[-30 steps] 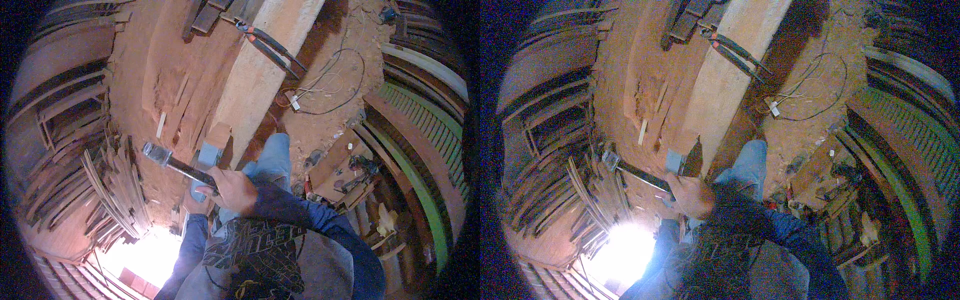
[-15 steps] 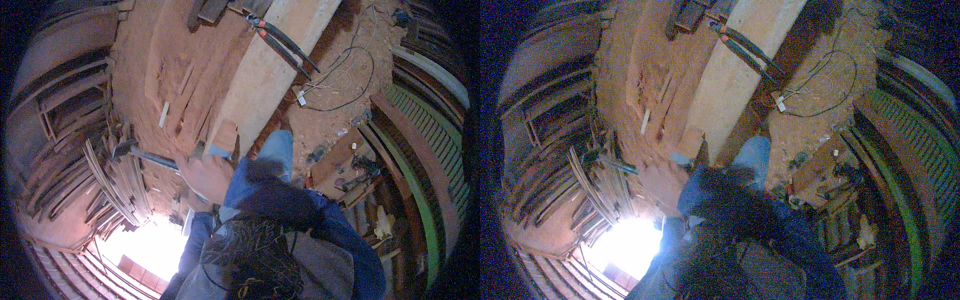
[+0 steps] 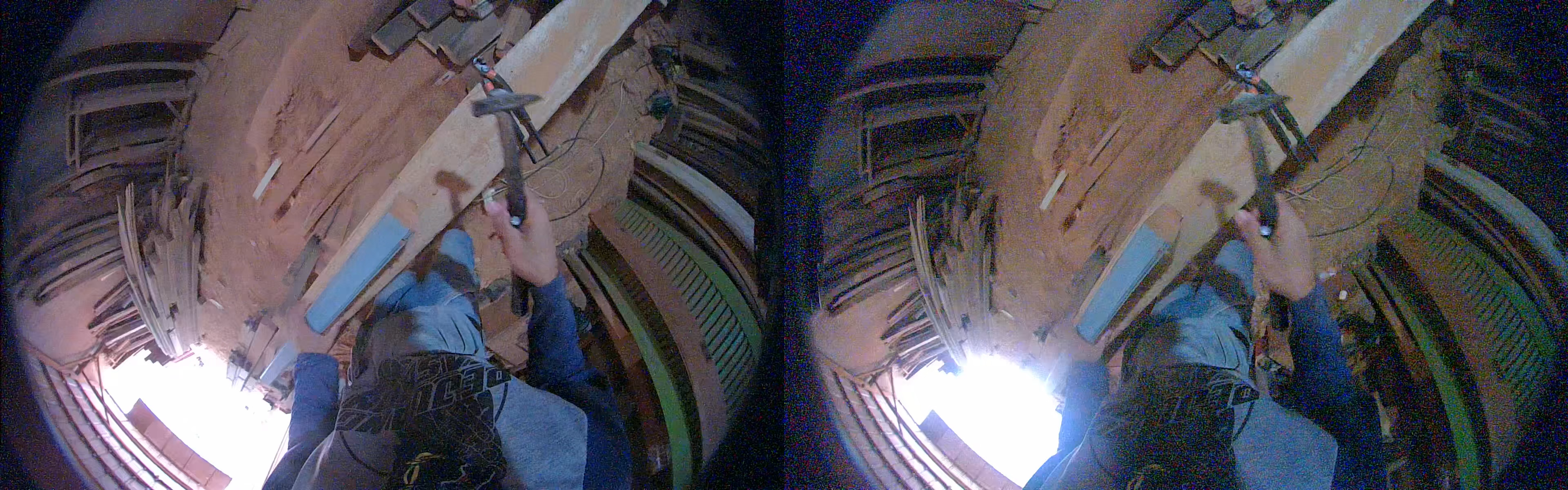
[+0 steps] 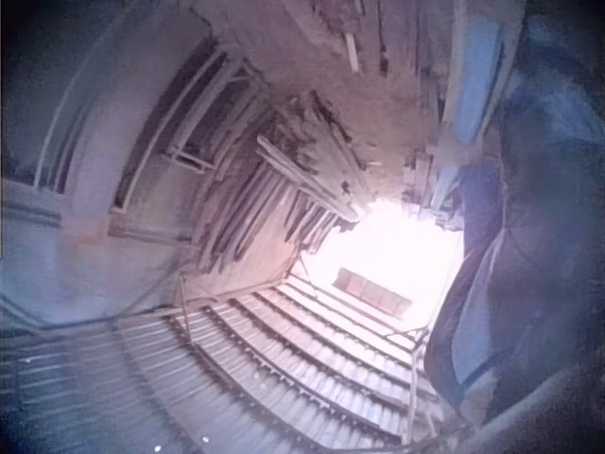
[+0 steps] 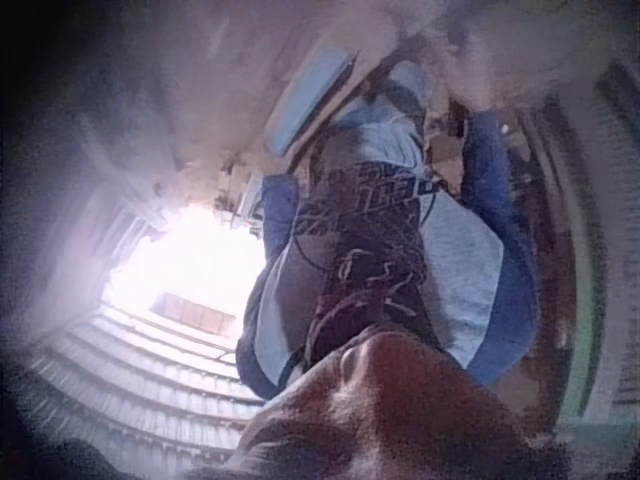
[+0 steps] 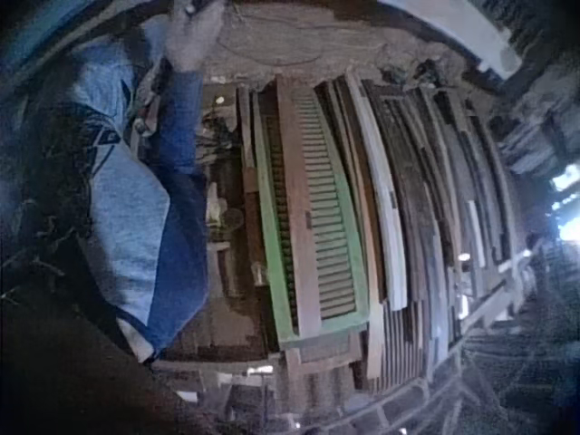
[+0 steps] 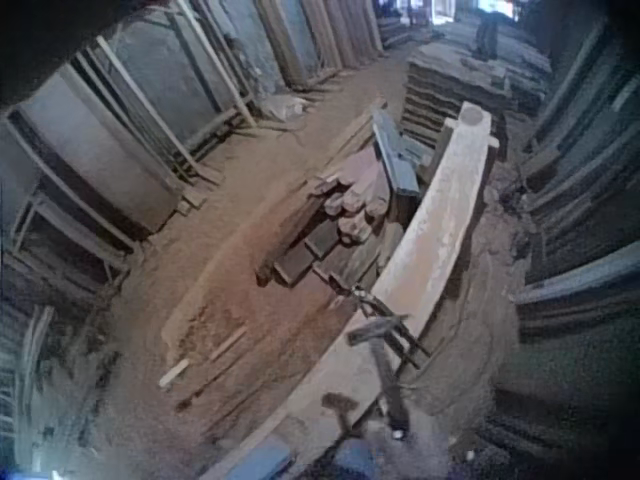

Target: The person hammers nails into a long, light-blue painted wooden plank resting on a workbench. They use a hammer and pliers to drive nails and adjust the wood. The person also uses a tape measure to check the plank's dimensions.

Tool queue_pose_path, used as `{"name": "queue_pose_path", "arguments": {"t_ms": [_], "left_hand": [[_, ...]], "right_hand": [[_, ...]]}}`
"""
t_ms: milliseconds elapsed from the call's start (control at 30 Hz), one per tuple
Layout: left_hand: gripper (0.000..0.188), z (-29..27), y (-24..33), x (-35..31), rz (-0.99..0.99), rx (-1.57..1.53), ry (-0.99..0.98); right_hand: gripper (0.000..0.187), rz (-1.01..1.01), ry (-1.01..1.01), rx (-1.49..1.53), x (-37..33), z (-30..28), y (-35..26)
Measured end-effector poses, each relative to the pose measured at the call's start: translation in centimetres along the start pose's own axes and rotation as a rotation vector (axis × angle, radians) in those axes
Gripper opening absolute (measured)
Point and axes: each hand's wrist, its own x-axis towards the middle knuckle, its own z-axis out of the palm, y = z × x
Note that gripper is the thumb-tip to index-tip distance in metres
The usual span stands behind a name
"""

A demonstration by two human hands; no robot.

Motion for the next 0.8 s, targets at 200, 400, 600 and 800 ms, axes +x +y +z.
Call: {"name": "queue_pose_path", "arguments": {"t_ms": [200,400,600,800], "left_hand": [[0.076,-3.1,-3.8,-4.1,-0.26,0.261,-0.097],[0.064,1.7,-12.0,-5.3,-0.118,0.112,-0.082],[0.065,1.8,-17.0,0.7,0.112,0.054,-0.284],[0.081,2.8,-18.1,7.9,0.07,-0.229,-0.589]], "right_hand": [[0.025,0.194,0.039,0.179,-3.4,-2.0,1.3],[0.026,0.102,0.026,0.225,-4.9,0.4,2.0],[0.026,0.141,-0.034,0.187,-7.4,0.5,-0.1],[0.026,0.157,0.037,0.151,-10.7,0.9,-2.0]]}}
